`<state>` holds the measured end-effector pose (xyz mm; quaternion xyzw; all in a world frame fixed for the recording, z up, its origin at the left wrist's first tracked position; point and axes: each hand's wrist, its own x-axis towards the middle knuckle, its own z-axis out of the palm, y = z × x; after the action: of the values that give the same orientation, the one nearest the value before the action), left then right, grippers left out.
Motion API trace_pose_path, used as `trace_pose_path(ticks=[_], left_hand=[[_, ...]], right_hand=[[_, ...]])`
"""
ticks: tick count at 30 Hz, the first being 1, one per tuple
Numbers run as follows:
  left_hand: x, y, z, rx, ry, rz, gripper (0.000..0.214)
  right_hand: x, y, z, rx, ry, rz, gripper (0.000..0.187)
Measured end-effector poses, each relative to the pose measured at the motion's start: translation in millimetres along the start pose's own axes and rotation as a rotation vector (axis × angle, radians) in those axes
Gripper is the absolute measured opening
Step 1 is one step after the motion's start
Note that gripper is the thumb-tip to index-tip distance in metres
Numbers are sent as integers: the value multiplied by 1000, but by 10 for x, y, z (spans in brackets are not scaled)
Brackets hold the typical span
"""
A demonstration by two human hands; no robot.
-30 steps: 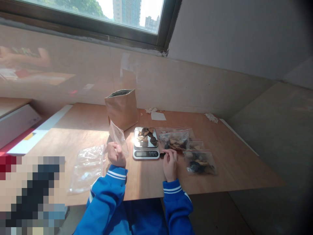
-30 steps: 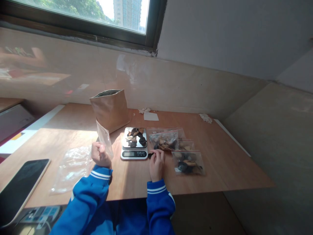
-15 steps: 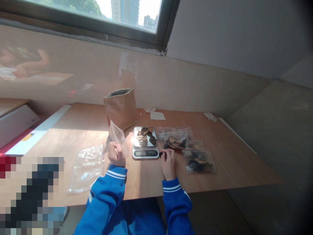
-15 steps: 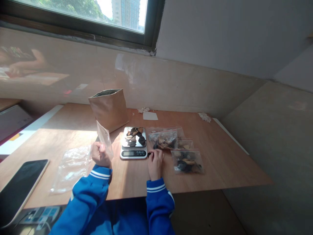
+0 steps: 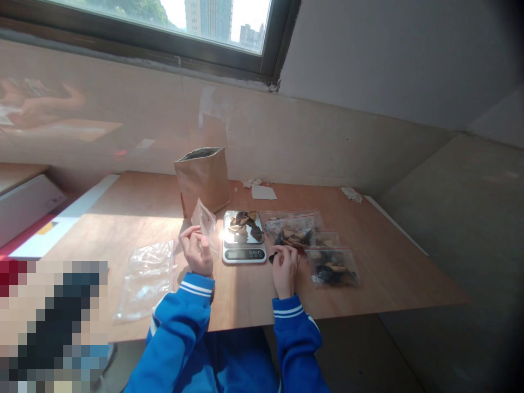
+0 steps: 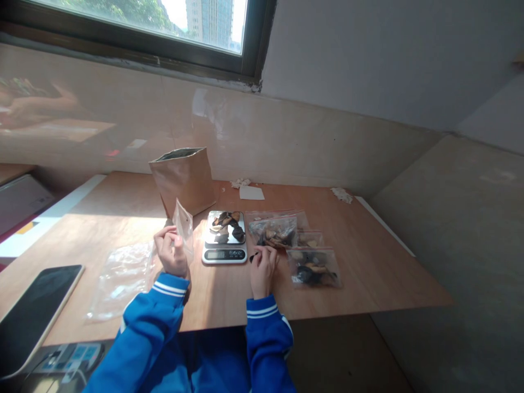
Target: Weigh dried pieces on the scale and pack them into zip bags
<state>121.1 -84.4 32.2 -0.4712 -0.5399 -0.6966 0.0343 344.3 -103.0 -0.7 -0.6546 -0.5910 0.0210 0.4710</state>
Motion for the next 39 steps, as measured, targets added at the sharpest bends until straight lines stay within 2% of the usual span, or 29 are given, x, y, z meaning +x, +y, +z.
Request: trace_pose_path(ticks=[4, 7, 10, 13, 15, 17, 20, 22, 25, 28, 34, 39], left_hand=[[9, 50, 20, -28, -71, -37, 27], [3, 77, 17, -61, -126, -5, 26], [-10, 100, -3, -128, -180, 54, 24], [-29, 95, -24, -173, -217, 115, 23], [-38, 78, -29, -178, -168, 105, 24], [-35, 65, -25, -167, -57, 30, 26], [-9, 77, -8, -185, 63, -86, 27], [23, 105, 5, -229, 63, -118, 26], [100, 159, 33, -236, 33, -147, 23], [207, 201, 84, -179, 3, -169, 26], [350, 183, 220, -127, -52, -238, 27], [278, 115, 271, -139, -84, -378, 26]], right_hand=[[65, -374, -152, 231, -55, -5, 24], [103, -799, -183, 422, -259, 45, 28], [173, -1163, -65, 497, -493, 83, 27], [294, -1310, 112, 462, -554, 55, 25], [385, -1276, 182, 429, -511, 83, 27], [464, -1178, 177, 439, -488, 148, 31], [546, -1004, 52, 523, -587, 108, 37], [582, -895, -49, 546, -631, -3, 38], [627, -727, -120, 438, -512, -85, 33], [653, -559, -84, 287, -409, -116, 24], [583, -413, 34, 112, -410, -225, 25], [522, -384, 84, 6, -433, -284, 29]])
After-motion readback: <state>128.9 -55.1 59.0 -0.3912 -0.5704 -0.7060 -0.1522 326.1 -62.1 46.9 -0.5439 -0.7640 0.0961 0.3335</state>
